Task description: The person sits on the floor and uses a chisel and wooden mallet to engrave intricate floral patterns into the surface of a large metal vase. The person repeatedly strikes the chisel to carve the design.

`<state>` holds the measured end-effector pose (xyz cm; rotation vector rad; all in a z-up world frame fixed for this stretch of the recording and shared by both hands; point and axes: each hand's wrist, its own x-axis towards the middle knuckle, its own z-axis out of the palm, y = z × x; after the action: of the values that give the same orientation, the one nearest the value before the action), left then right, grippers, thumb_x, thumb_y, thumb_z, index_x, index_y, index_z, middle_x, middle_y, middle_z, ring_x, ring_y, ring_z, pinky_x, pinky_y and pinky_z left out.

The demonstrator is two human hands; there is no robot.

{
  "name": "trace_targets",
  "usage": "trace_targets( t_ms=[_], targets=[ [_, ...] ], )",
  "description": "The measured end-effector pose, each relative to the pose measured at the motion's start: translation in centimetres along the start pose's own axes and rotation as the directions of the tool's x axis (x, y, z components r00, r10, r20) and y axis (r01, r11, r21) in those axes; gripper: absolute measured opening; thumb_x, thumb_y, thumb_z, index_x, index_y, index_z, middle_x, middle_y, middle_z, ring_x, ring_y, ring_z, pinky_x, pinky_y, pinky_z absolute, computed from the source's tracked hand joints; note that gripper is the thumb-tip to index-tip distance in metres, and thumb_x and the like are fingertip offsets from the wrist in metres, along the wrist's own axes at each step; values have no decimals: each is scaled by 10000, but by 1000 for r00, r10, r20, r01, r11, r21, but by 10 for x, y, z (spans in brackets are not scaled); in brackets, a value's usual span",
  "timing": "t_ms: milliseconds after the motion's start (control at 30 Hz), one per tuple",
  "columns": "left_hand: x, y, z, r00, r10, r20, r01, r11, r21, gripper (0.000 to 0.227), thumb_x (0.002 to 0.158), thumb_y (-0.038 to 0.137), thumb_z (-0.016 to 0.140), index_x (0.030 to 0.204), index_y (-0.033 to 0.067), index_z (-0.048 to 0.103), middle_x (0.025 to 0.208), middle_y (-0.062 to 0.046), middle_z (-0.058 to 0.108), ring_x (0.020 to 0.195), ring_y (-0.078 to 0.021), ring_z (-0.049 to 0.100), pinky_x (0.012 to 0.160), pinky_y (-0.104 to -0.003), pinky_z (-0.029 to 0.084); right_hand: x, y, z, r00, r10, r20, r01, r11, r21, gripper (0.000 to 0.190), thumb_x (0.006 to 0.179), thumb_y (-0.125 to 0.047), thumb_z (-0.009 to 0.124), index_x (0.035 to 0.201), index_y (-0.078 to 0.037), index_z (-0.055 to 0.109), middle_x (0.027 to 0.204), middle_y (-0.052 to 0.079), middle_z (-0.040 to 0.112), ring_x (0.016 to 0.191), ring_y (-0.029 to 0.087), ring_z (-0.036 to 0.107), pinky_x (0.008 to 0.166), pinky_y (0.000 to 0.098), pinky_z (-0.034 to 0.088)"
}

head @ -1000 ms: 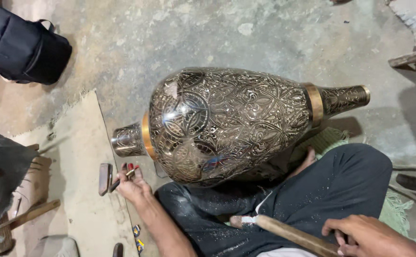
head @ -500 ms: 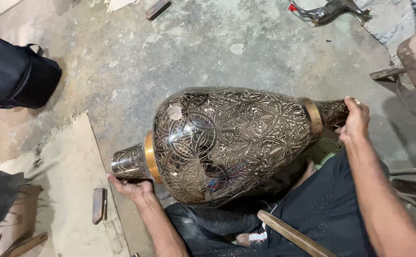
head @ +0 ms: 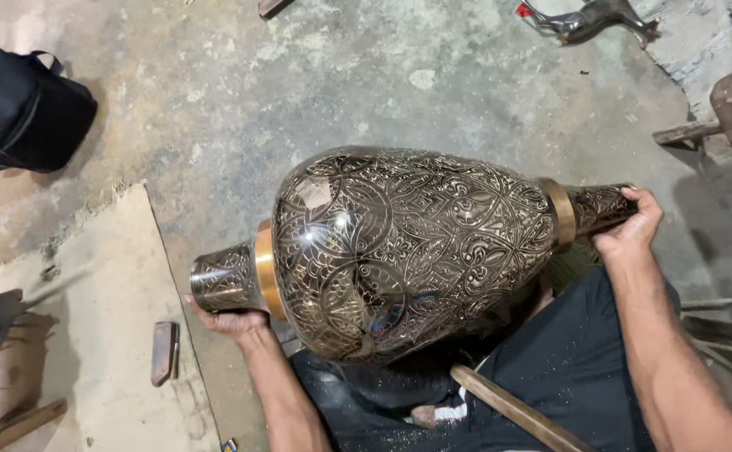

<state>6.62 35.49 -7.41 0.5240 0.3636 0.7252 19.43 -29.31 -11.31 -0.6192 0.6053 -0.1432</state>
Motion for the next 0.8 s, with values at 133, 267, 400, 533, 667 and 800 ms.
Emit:
trace_targets(
  t_ms=[133, 267, 400, 533, 667, 800],
  targets=[
    [7, -4, -13, 998, -7, -68, 7, 1000, 5, 571, 950, 510, 603, 1307, 65, 593, 1252, -142, 644, 1122, -306, 640, 955, -512, 597, -42, -10, 19, 986, -165, -23, 149, 936, -320, 186, 887, -177, 670, 1046, -101, 613, 1014, 53, 669, 928, 227, 652, 893, 390, 549],
    [-10, 14, -31, 902, 268, -338, -144, 926, 349, 267, 1065, 292, 469, 1207, 67, 450, 1054, -92, 540, 901, -210, 561, 751, -430, 601, -154, -29, 5, 700, -509, 501, 607, 56, -792, 284, 967, -130, 707, 1185, -32, 552, 1044, 82, 593, 889, 189, 580, 814, 299, 487],
    [-74, 44, -29, 869, 453, -201, -234, 733, 638, 180, 1127, 123, 422, 1296, 75, 460, 1006, -38, 523, 820, -152, 514, 689, -341, 535, -268, -31, -73, 886, 457, 77, 227, -283, -932, 249, 905, -317, 714, 1135, -226, 744, 832, -8, 731, 655, 162, 728, 615, 343, 629],
    [-143, 62, 34, 925, 363, 115, -367, 768, 524, 218, 1182, 40, 539, 1398, 32, 515, 987, -60, 607, 949, -156, 593, 822, -320, 544, -315, 3, -171, 750, 662, -19, 370, -443, -817, 481, 902, -415, 684, 1341, -243, 588, 1040, 59, 577, 860, 207, 677, 821, 405, 559],
    [-189, 55, 122, 983, 121, 137, -171, 870, 463, 314, 1050, 65, 598, 1357, 61, 529, 1056, -156, 733, 942, -248, 747, 856, -391, 657, -336, 31, -225, 782, 612, 118, 462, -443, -769, 643, 899, -389, 593, 1520, -296, 455, 1179, 95, 471, 991, 208, 658, 963, 400, 548],
    [-214, 29, 186, 971, -33, 236, -102, 837, 538, 364, 997, 31, 665, 1340, 52, 546, 1106, -193, 755, 954, -257, 758, 826, -380, 671, -320, 19, -218, 755, 652, 75, 440, -419, -794, 600, 963, -233, 518, 1558, -260, 447, 1391, 95, 542, 1269, 321, 510, 1110, 394, 387]
  ],
)
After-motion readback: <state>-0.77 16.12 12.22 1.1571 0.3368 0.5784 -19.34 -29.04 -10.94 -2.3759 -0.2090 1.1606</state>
